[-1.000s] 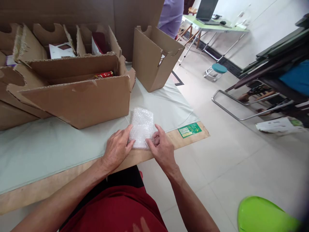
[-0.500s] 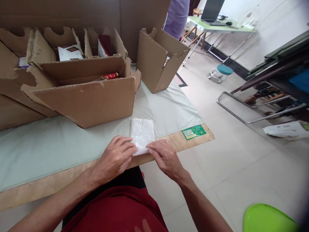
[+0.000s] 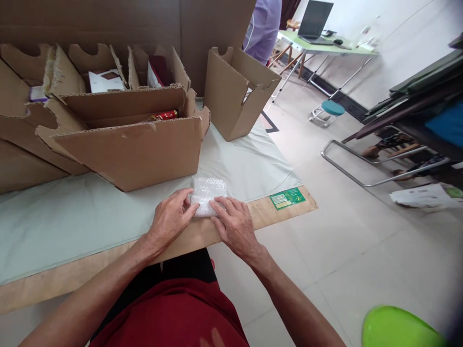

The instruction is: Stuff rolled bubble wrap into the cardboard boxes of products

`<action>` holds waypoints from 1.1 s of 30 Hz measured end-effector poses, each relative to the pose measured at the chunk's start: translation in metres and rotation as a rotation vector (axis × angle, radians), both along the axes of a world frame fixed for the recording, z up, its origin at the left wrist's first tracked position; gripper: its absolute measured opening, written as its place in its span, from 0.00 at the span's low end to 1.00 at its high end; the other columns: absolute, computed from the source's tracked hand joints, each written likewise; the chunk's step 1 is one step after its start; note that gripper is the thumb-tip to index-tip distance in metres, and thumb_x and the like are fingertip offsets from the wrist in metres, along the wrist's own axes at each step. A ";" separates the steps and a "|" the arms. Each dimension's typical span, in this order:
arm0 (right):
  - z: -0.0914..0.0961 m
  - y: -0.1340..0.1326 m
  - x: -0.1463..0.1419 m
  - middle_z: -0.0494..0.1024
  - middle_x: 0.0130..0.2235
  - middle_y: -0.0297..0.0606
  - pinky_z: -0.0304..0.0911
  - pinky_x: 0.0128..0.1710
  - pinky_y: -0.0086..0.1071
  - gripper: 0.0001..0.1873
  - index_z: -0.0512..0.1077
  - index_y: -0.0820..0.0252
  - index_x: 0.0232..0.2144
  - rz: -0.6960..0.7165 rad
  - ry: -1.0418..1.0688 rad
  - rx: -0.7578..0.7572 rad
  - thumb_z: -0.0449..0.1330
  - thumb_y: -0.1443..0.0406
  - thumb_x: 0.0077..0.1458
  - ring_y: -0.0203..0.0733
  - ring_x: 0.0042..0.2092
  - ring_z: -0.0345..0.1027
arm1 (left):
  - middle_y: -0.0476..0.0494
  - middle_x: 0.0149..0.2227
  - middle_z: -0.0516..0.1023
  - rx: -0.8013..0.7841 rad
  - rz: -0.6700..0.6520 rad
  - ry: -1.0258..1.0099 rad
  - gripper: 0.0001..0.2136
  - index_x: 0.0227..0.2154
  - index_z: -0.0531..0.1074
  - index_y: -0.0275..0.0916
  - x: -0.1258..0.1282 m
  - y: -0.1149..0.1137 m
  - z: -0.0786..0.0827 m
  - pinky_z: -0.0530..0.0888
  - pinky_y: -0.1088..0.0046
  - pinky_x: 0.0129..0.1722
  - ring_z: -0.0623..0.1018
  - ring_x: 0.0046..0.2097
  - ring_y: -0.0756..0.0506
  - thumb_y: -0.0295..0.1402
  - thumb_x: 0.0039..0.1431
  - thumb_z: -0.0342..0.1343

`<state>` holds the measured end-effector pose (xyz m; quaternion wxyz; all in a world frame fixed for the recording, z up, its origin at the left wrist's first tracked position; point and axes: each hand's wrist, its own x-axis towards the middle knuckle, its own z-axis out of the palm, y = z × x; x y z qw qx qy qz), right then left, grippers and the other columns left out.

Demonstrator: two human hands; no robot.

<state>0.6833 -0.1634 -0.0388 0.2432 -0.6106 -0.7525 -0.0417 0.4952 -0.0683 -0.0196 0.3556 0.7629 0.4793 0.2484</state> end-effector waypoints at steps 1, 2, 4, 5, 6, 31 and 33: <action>0.000 0.002 0.001 0.81 0.52 0.48 0.64 0.47 0.45 0.14 0.74 0.61 0.52 -0.005 0.017 0.009 0.58 0.69 0.66 0.53 0.51 0.73 | 0.46 0.34 0.78 -0.020 0.040 -0.048 0.19 0.48 0.77 0.38 -0.002 -0.004 0.002 0.72 0.67 0.35 0.74 0.31 0.46 0.41 0.57 0.58; 0.000 0.003 0.002 0.82 0.49 0.47 0.64 0.46 0.45 0.13 0.75 0.60 0.51 -0.006 0.055 0.022 0.57 0.69 0.67 0.52 0.49 0.74 | 0.44 0.37 0.79 -0.066 0.086 -0.111 0.20 0.48 0.77 0.38 -0.004 -0.009 0.004 0.73 0.66 0.36 0.76 0.33 0.46 0.43 0.56 0.58; 0.002 0.002 0.002 0.84 0.46 0.45 0.65 0.45 0.44 0.12 0.76 0.59 0.49 -0.004 0.192 0.038 0.55 0.67 0.69 0.50 0.46 0.76 | 0.40 0.43 0.79 -0.239 0.182 -0.274 0.23 0.50 0.75 0.37 -0.010 -0.023 0.007 0.77 0.64 0.40 0.79 0.40 0.43 0.46 0.56 0.60; 0.004 0.000 0.000 0.84 0.45 0.44 0.66 0.46 0.43 0.12 0.76 0.58 0.49 -0.007 0.288 0.024 0.54 0.66 0.70 0.49 0.45 0.76 | 0.38 0.47 0.79 -0.352 0.213 -0.362 0.26 0.53 0.73 0.37 -0.012 -0.031 0.008 0.78 0.62 0.44 0.80 0.45 0.41 0.46 0.55 0.62; 0.006 -0.004 -0.002 0.84 0.45 0.43 0.67 0.47 0.42 0.12 0.76 0.58 0.49 -0.014 0.394 -0.006 0.55 0.65 0.70 0.48 0.45 0.77 | 0.36 0.50 0.79 -0.461 0.229 -0.445 0.29 0.56 0.71 0.37 -0.014 -0.039 0.009 0.79 0.60 0.48 0.80 0.49 0.39 0.47 0.54 0.63; 0.144 0.030 0.043 0.82 0.37 0.34 0.72 0.35 0.33 0.06 0.78 0.50 0.39 0.062 0.528 0.051 0.68 0.61 0.59 0.44 0.37 0.77 | 0.32 0.55 0.78 1.059 0.102 0.166 0.22 0.61 0.68 0.35 -0.056 0.054 0.104 0.65 0.43 0.66 0.72 0.64 0.32 0.27 0.65 0.57; 0.164 0.044 0.044 0.82 0.36 0.33 0.72 0.32 0.35 0.10 0.78 0.48 0.40 -0.001 0.583 0.274 0.72 0.61 0.56 0.45 0.35 0.76 | 0.37 0.48 0.81 1.079 0.110 0.212 0.17 0.57 0.71 0.36 -0.058 0.058 0.103 0.66 0.46 0.65 0.78 0.56 0.36 0.24 0.66 0.54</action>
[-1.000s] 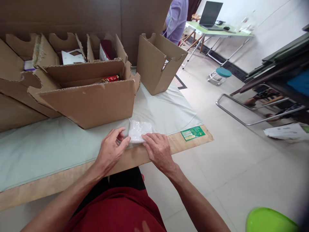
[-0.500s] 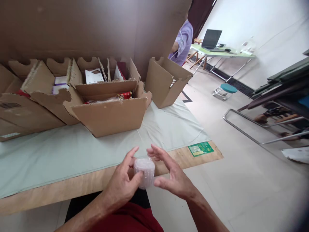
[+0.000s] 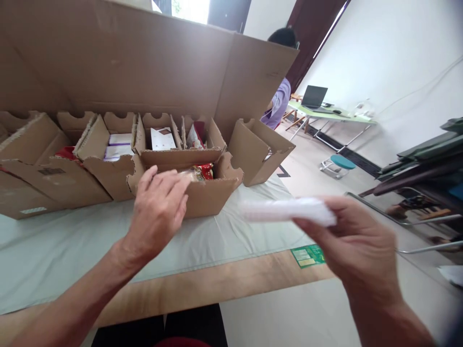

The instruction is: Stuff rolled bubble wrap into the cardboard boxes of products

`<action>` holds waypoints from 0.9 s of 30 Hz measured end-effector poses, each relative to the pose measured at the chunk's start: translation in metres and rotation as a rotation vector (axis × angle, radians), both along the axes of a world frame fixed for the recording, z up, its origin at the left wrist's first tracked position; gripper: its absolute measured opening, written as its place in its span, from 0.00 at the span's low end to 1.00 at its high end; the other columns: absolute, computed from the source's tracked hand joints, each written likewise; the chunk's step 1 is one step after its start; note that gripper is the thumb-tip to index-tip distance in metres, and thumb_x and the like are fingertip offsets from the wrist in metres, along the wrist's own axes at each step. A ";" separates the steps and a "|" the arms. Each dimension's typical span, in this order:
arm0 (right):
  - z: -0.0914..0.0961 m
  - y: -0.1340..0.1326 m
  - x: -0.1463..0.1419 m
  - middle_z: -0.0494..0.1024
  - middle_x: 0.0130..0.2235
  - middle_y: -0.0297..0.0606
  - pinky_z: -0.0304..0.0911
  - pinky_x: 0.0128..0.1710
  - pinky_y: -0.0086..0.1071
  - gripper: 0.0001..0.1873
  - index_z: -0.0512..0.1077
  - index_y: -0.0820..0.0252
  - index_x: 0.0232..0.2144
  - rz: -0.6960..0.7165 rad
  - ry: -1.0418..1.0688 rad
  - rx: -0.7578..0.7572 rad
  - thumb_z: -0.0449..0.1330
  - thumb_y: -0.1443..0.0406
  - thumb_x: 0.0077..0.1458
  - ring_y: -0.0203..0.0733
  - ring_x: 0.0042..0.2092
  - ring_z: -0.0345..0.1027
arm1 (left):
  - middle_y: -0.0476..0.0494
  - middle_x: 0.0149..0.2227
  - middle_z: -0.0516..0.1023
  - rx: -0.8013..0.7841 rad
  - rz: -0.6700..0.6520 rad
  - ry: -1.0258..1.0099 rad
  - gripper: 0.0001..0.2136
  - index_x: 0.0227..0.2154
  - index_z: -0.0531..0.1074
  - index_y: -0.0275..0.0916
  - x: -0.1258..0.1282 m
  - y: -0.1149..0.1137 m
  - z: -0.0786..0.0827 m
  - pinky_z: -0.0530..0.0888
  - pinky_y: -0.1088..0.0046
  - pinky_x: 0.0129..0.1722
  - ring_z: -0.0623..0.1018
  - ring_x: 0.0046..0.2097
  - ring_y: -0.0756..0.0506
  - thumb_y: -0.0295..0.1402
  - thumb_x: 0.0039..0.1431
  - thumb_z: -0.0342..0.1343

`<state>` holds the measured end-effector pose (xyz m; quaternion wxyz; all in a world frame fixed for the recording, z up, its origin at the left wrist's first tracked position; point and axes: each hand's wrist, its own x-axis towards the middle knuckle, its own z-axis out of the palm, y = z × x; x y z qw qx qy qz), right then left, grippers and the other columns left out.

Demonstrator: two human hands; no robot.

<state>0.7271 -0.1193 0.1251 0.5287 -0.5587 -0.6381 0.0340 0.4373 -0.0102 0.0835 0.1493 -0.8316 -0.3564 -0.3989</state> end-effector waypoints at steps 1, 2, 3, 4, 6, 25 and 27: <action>0.010 0.009 -0.002 0.82 0.36 0.34 0.71 0.32 0.36 0.11 0.78 0.48 0.41 -0.038 0.027 0.086 0.72 0.62 0.55 0.45 0.34 0.76 | 0.39 0.46 0.81 0.011 -0.004 0.000 0.16 0.54 0.72 0.37 0.000 -0.002 -0.003 0.67 0.47 0.64 0.80 0.51 0.38 0.22 0.66 0.53; 0.020 0.019 -0.005 0.81 0.37 0.34 0.71 0.32 0.37 0.11 0.78 0.48 0.41 -0.056 0.036 0.155 0.73 0.62 0.55 0.45 0.34 0.75 | 0.40 0.44 0.82 0.021 -0.011 -0.010 0.15 0.53 0.73 0.37 0.001 -0.007 -0.007 0.67 0.49 0.63 0.81 0.48 0.40 0.21 0.66 0.52; 0.029 0.030 -0.008 0.81 0.38 0.35 0.72 0.33 0.38 0.10 0.78 0.48 0.41 -0.045 0.020 0.195 0.72 0.62 0.56 0.45 0.35 0.75 | 0.40 0.43 0.82 0.028 -0.016 -0.027 0.15 0.51 0.74 0.37 0.001 -0.012 -0.011 0.68 0.50 0.62 0.81 0.46 0.42 0.20 0.66 0.52; 0.037 0.042 -0.012 0.82 0.39 0.35 0.72 0.35 0.38 0.09 0.78 0.48 0.40 -0.008 -0.022 0.199 0.71 0.63 0.57 0.45 0.36 0.75 | 0.40 0.43 0.82 0.026 -0.022 -0.042 0.14 0.51 0.74 0.37 0.002 -0.018 -0.015 0.68 0.51 0.61 0.81 0.45 0.42 0.20 0.66 0.52; 0.051 0.066 -0.019 0.82 0.40 0.36 0.71 0.37 0.38 0.05 0.77 0.50 0.40 0.103 -0.170 0.102 0.67 0.63 0.60 0.45 0.38 0.76 | 0.40 0.44 0.82 0.000 -0.032 -0.064 0.15 0.50 0.75 0.37 0.003 -0.027 -0.020 0.68 0.53 0.59 0.80 0.45 0.43 0.19 0.66 0.51; 0.008 0.186 -0.084 0.84 0.32 0.39 0.53 0.27 0.32 0.16 0.82 0.55 0.32 0.486 -1.349 -0.669 0.63 0.80 0.47 0.45 0.33 0.77 | 0.37 0.48 0.81 -0.094 -0.059 -0.102 0.15 0.51 0.75 0.36 0.001 -0.037 -0.030 0.68 0.52 0.59 0.79 0.50 0.39 0.19 0.65 0.51; 0.007 0.192 -0.083 0.84 0.31 0.35 0.55 0.27 0.31 0.16 0.82 0.54 0.32 0.554 -1.302 -0.691 0.63 0.79 0.46 0.42 0.32 0.76 | 0.38 0.48 0.81 -0.100 -0.060 -0.096 0.14 0.51 0.74 0.36 0.001 -0.034 -0.030 0.68 0.51 0.59 0.79 0.50 0.39 0.20 0.66 0.52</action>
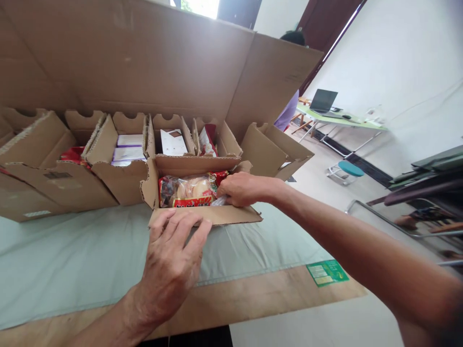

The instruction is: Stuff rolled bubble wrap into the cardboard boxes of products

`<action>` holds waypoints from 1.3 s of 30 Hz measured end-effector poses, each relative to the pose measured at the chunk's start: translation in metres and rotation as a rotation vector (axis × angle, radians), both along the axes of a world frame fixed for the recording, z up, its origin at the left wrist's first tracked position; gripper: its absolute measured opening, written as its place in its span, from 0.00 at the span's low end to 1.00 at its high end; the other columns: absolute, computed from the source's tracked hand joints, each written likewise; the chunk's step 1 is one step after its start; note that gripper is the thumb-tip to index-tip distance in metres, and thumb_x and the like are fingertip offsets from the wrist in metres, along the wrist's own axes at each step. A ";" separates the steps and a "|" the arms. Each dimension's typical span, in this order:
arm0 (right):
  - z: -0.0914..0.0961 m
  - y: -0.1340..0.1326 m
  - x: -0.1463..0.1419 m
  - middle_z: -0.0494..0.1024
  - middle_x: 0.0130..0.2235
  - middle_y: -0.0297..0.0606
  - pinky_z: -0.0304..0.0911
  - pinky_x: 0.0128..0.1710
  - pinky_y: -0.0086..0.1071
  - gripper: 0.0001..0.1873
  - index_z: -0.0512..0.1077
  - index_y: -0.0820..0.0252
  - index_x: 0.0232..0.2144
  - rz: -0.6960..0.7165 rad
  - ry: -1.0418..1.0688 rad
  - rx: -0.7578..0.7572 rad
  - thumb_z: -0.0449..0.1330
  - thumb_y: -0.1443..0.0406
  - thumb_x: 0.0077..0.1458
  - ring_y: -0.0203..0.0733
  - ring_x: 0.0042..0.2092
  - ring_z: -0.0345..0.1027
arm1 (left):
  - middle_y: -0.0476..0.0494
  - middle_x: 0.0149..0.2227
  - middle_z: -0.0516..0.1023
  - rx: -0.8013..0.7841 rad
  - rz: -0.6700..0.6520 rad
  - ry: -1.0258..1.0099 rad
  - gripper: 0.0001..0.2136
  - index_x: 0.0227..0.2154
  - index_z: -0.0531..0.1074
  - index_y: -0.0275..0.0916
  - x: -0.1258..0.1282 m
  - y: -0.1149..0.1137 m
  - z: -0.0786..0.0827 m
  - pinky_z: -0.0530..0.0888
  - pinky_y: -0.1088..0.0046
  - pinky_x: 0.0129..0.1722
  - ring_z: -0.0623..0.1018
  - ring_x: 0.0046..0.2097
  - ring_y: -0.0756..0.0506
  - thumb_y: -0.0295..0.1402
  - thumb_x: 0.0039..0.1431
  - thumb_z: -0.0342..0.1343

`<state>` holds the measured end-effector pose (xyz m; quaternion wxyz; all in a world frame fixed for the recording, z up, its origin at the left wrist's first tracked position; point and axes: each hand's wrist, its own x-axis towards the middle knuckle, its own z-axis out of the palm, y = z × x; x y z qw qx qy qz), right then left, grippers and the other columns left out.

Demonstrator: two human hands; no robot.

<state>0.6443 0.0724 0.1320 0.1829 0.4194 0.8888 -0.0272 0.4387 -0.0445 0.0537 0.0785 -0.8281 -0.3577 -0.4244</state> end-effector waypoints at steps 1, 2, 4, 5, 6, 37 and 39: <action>0.001 0.002 0.001 0.83 0.31 0.34 0.57 0.27 0.31 0.17 0.82 0.54 0.32 0.001 0.025 -0.038 0.63 0.78 0.46 0.41 0.32 0.75 | 0.38 0.48 0.81 -0.005 -0.001 0.001 0.14 0.51 0.74 0.37 0.000 0.001 0.001 0.67 0.50 0.60 0.79 0.50 0.39 0.20 0.66 0.52; 0.004 0.004 0.002 0.83 0.31 0.33 0.58 0.28 0.31 0.17 0.82 0.53 0.33 -0.001 0.046 -0.075 0.64 0.78 0.45 0.41 0.31 0.75 | 0.39 0.48 0.81 -0.007 -0.002 -0.001 0.14 0.51 0.73 0.37 0.000 0.001 0.002 0.67 0.49 0.61 0.79 0.51 0.39 0.20 0.66 0.53; 0.014 0.000 0.007 0.84 0.32 0.32 0.61 0.30 0.31 0.19 0.82 0.53 0.35 0.005 0.091 -0.102 0.63 0.78 0.45 0.41 0.32 0.75 | 0.36 0.52 0.79 0.007 0.003 -0.021 0.16 0.54 0.72 0.37 -0.002 0.000 0.004 0.66 0.46 0.63 0.76 0.58 0.36 0.20 0.64 0.56; 0.021 -0.007 0.012 0.84 0.33 0.32 0.63 0.32 0.32 0.19 0.82 0.53 0.36 0.004 0.138 -0.059 0.63 0.78 0.46 0.42 0.34 0.76 | 0.33 0.55 0.77 0.025 0.013 -0.042 0.19 0.56 0.71 0.37 -0.005 -0.002 0.005 0.66 0.44 0.64 0.72 0.62 0.33 0.20 0.63 0.57; 0.028 -0.017 0.019 0.85 0.36 0.32 0.65 0.36 0.33 0.19 0.82 0.52 0.38 -0.003 0.209 0.031 0.63 0.78 0.47 0.44 0.37 0.77 | 0.31 0.59 0.74 0.048 0.028 -0.071 0.23 0.60 0.69 0.37 -0.010 -0.004 0.005 0.64 0.42 0.65 0.68 0.67 0.31 0.20 0.62 0.59; -0.118 -0.207 0.002 0.81 0.38 0.42 0.73 0.37 0.38 0.15 0.77 0.56 0.44 -0.666 1.336 0.429 0.64 0.53 0.61 0.50 0.39 0.75 | 0.40 0.61 0.74 -0.890 0.231 -0.853 0.34 0.64 0.65 0.47 -0.065 -0.079 -0.061 0.74 0.53 0.62 0.74 0.62 0.34 0.49 0.55 0.65; -0.112 -0.198 0.006 0.81 0.39 0.42 0.73 0.35 0.37 0.16 0.76 0.57 0.46 -0.706 1.366 0.496 0.63 0.54 0.62 0.49 0.39 0.75 | 0.40 0.60 0.74 -0.882 0.144 -0.830 0.34 0.63 0.65 0.46 -0.050 -0.058 -0.047 0.76 0.56 0.59 0.77 0.59 0.36 0.48 0.56 0.64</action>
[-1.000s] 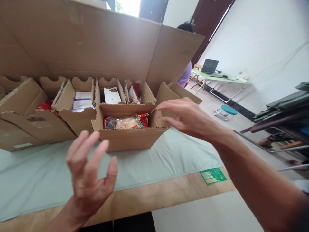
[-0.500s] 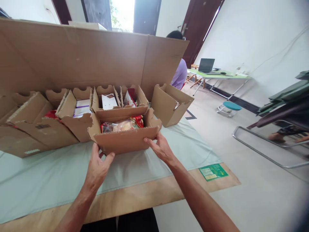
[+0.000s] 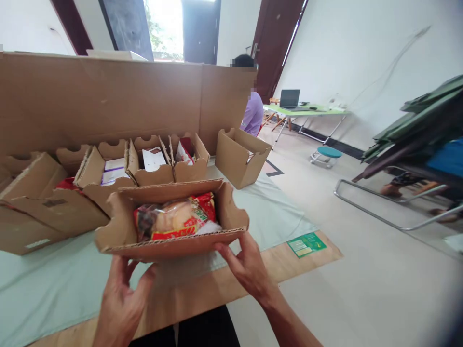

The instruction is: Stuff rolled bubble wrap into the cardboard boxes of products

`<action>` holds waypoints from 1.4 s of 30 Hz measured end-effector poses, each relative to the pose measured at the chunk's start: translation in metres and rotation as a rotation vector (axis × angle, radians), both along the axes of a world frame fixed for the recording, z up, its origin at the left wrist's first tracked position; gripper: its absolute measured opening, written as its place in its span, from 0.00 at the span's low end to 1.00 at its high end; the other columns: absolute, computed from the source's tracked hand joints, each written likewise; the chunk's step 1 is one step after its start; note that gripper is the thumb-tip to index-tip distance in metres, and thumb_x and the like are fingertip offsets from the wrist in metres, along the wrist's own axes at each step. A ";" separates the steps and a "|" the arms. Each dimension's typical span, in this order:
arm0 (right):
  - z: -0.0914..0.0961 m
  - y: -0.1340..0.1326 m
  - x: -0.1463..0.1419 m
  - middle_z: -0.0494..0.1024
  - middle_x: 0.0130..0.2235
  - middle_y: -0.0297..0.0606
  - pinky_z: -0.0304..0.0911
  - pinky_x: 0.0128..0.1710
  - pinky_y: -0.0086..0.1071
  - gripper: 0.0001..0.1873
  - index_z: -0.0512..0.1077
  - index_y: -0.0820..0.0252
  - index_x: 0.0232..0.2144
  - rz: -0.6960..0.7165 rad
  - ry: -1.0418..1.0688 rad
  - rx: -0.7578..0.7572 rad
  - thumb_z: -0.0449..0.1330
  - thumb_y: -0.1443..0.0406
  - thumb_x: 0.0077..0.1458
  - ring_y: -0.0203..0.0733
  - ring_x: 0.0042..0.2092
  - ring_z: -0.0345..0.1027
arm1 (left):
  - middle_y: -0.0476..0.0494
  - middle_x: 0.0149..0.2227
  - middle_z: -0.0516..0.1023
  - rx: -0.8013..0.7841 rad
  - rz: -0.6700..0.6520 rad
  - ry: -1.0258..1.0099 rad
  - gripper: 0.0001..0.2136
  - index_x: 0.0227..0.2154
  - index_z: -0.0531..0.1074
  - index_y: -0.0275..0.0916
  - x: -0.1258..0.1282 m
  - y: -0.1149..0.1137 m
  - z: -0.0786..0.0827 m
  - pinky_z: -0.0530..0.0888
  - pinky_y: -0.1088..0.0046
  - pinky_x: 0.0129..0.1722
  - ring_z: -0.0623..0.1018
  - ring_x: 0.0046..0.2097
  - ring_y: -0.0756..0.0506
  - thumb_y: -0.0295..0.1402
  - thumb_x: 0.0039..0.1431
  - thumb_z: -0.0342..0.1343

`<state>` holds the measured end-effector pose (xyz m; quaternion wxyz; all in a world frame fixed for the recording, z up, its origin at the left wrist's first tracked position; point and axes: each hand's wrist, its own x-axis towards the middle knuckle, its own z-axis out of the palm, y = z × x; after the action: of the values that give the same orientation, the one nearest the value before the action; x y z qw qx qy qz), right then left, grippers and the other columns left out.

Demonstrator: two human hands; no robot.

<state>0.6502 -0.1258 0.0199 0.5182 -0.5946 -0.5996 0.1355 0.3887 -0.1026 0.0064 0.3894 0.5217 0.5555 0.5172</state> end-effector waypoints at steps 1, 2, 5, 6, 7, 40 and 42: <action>0.000 -0.002 0.007 0.81 0.38 0.42 0.73 0.34 0.37 0.16 0.75 0.57 0.45 -0.058 0.008 0.009 0.63 0.54 0.61 0.49 0.38 0.75 | 0.39 0.59 0.75 0.020 -0.054 0.007 0.31 0.62 0.66 0.45 0.012 0.009 0.004 0.77 0.57 0.57 0.77 0.58 0.37 0.47 0.57 0.63; -0.002 -0.007 0.017 0.81 0.37 0.42 0.73 0.34 0.37 0.15 0.75 0.57 0.43 -0.133 0.012 0.015 0.63 0.53 0.61 0.49 0.37 0.75 | 0.39 0.58 0.76 0.045 -0.122 0.020 0.29 0.61 0.67 0.44 0.027 0.018 0.007 0.78 0.58 0.55 0.78 0.57 0.37 0.46 0.59 0.62; -0.014 -0.035 0.044 0.82 0.36 0.42 0.74 0.39 0.41 0.17 0.74 0.57 0.40 -0.387 0.054 0.010 0.65 0.50 0.59 0.51 0.40 0.77 | 0.37 0.59 0.76 0.155 -0.378 0.082 0.25 0.61 0.67 0.42 0.079 0.050 0.011 0.79 0.60 0.52 0.77 0.57 0.38 0.40 0.62 0.58; -0.019 -0.044 0.049 0.82 0.38 0.43 0.74 0.41 0.42 0.19 0.74 0.58 0.42 -0.447 0.088 -0.001 0.65 0.50 0.59 0.52 0.41 0.77 | 0.37 0.62 0.74 0.199 -0.462 0.105 0.26 0.63 0.65 0.42 0.097 0.065 0.011 0.78 0.60 0.52 0.77 0.59 0.37 0.38 0.62 0.57; -0.023 -0.053 0.052 0.81 0.41 0.43 0.75 0.41 0.42 0.21 0.73 0.58 0.45 -0.480 0.124 -0.019 0.65 0.49 0.59 0.52 0.42 0.77 | 0.36 0.64 0.73 0.243 -0.529 0.138 0.28 0.65 0.64 0.42 0.113 0.081 0.010 0.77 0.58 0.55 0.76 0.60 0.37 0.36 0.62 0.56; -0.049 0.155 0.112 0.78 0.46 0.50 0.70 0.44 0.47 0.34 0.63 0.65 0.60 -0.394 -0.175 -0.017 0.61 0.53 0.57 0.52 0.42 0.74 | 0.30 0.73 0.57 0.298 -0.795 0.522 0.40 0.72 0.53 0.38 0.146 0.113 -0.072 0.55 0.41 0.71 0.59 0.73 0.33 0.31 0.55 0.56; -0.050 0.146 0.103 0.78 0.42 0.47 0.70 0.44 0.46 0.27 0.66 0.64 0.55 -0.391 -0.195 0.015 0.60 0.54 0.58 0.51 0.41 0.74 | 0.29 0.73 0.58 0.291 -0.783 0.527 0.39 0.71 0.55 0.35 0.146 0.113 -0.074 0.56 0.42 0.71 0.61 0.73 0.33 0.31 0.55 0.56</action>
<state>0.7530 0.0200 -0.0304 0.4786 -0.7059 -0.5212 -0.0306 0.5351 0.0103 -0.0671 0.3239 0.8533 0.3195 0.2548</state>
